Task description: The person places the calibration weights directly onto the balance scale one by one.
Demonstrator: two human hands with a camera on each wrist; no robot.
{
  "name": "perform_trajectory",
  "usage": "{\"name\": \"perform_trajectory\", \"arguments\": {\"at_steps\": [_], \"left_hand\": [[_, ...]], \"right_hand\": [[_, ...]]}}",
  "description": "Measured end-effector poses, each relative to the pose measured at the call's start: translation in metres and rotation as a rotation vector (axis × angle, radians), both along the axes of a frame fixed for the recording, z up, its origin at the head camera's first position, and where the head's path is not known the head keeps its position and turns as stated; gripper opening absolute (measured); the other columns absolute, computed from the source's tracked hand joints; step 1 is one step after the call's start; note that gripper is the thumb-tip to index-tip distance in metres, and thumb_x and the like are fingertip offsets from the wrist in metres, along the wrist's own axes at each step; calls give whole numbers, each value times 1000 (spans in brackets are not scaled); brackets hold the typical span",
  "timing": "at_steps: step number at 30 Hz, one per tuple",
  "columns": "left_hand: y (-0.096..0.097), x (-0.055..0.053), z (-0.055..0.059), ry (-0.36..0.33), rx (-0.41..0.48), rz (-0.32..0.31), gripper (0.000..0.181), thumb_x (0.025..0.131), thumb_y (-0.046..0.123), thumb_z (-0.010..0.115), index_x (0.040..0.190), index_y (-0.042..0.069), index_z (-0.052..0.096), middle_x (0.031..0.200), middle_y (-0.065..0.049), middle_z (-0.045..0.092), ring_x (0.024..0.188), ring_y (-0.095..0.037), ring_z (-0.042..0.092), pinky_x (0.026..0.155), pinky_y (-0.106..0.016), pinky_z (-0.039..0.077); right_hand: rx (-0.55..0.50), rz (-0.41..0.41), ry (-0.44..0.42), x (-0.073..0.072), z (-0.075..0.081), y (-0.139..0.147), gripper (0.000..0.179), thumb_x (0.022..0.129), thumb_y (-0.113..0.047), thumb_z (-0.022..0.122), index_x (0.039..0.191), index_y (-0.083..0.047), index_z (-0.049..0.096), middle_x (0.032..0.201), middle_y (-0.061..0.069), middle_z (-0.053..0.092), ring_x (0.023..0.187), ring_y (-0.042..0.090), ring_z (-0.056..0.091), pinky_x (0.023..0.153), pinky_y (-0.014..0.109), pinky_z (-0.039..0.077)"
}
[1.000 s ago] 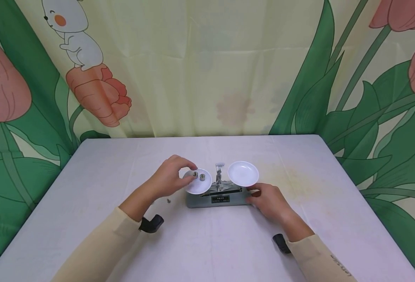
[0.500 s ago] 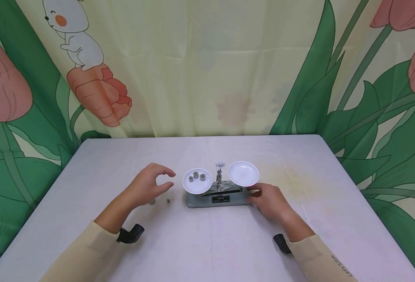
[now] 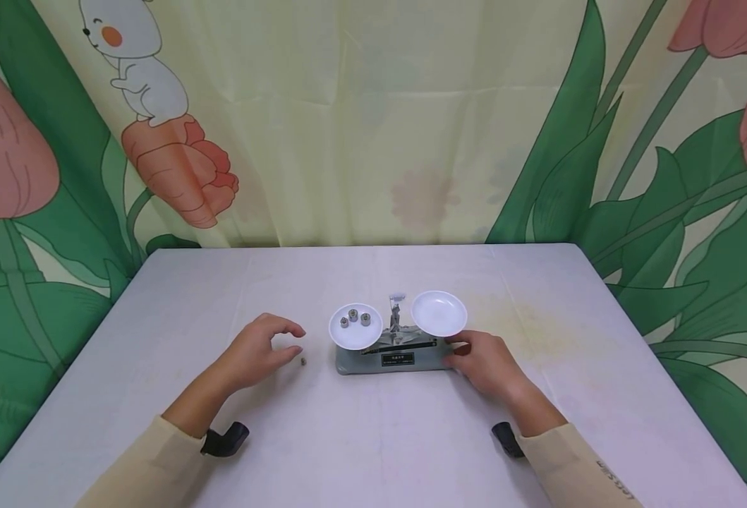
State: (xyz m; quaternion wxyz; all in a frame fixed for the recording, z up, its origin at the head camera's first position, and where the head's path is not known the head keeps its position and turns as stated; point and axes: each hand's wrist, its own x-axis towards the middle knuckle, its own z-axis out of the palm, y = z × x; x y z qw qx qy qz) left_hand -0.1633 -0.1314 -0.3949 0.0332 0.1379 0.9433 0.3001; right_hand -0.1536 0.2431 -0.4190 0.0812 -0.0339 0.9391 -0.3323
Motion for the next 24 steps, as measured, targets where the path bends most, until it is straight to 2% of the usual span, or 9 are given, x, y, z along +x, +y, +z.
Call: {"name": "perform_trajectory", "arguments": {"at_steps": [7, 11, 16, 24], "left_hand": [[-2, 0, -11, -20, -25, 15, 20, 87, 13, 76, 108, 13, 75, 109, 0, 66, 115, -27, 53, 98, -46, 44], [-1, -1, -18, -29, -63, 2, 19, 88, 14, 76, 107, 14, 75, 107, 1, 66, 115, -27, 53, 99, -48, 41], [0, -1, -25, 1, -114, -13, 16, 88, 15, 77, 103, 14, 75, 103, 2, 68, 112, -26, 54, 100, -51, 39], [1, -3, -33, 14, -123, -36, 15, 86, 11, 77, 100, 15, 75, 97, 5, 67, 109, -24, 56, 99, -50, 37]], "right_hand": [[1, 6, -4, -1, 1, 1, 47, 87, -15, 78, 126, 7, 61, 114, 21, 68, 104, 37, 65, 83, 50, 55], [2, 8, -2, -1, 1, 1, 47, 87, -15, 78, 126, 6, 62, 113, 20, 69, 104, 37, 65, 84, 50, 54], [7, 11, 3, -1, 1, 1, 47, 87, -15, 78, 125, 6, 62, 112, 20, 69, 104, 37, 65, 84, 51, 54], [6, 19, 10, -1, 1, 2, 47, 86, -17, 78, 124, 6, 62, 110, 20, 70, 104, 38, 64, 85, 52, 53]]}}
